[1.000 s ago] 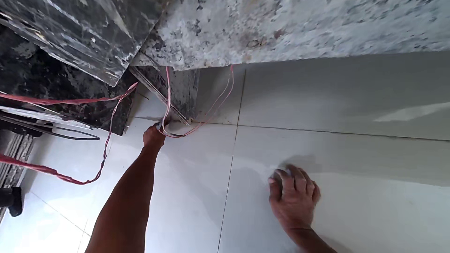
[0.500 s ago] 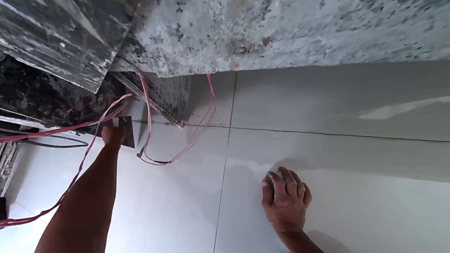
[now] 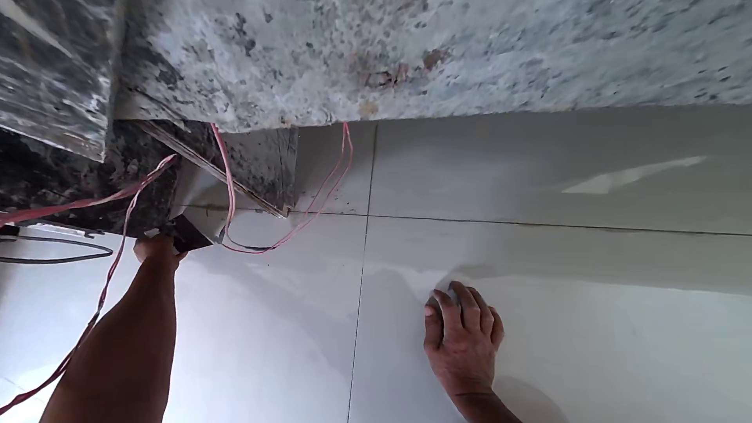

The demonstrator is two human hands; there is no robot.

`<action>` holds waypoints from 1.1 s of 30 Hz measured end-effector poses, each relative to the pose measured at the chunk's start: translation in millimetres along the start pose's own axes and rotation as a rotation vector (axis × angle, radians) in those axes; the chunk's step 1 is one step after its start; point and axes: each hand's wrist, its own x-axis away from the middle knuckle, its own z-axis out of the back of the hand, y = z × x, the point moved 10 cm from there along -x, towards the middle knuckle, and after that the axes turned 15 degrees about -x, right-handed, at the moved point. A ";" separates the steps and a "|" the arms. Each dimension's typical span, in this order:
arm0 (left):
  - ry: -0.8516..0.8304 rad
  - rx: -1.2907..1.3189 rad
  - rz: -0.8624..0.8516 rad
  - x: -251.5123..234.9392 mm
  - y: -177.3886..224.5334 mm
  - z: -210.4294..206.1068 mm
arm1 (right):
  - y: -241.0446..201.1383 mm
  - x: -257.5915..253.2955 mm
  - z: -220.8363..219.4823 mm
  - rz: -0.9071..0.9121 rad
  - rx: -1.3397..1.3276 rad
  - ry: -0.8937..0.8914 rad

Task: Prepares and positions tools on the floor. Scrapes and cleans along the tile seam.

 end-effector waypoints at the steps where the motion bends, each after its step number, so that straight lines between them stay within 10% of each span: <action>1: 0.003 -0.045 -0.020 0.4 7.2 -5.5 | 0.5 -0.7 0.2 -0.002 0.004 -0.001; 9: -0.075 -0.229 -0.376 41.7 69.1 -48.8 | -1.8 -2.7 0.5 0.001 -0.006 -0.024; 16: 0.034 -0.229 -0.199 14.9 19.5 -11.0 | -1.4 -0.3 -0.6 -0.005 -0.002 -0.027; 22: -0.102 -0.259 -0.548 69.1 77.5 -63.8 | -0.7 0.9 -1.0 -0.005 -0.012 -0.035; 28: -0.052 -0.098 -0.358 61.0 42.9 -45.0 | 0.8 0.5 -1.2 -0.006 -0.012 -0.031; 33: -0.184 -0.093 -0.597 105.7 65.7 -96.4 | -1.2 0.2 -0.7 -0.005 -0.019 -0.029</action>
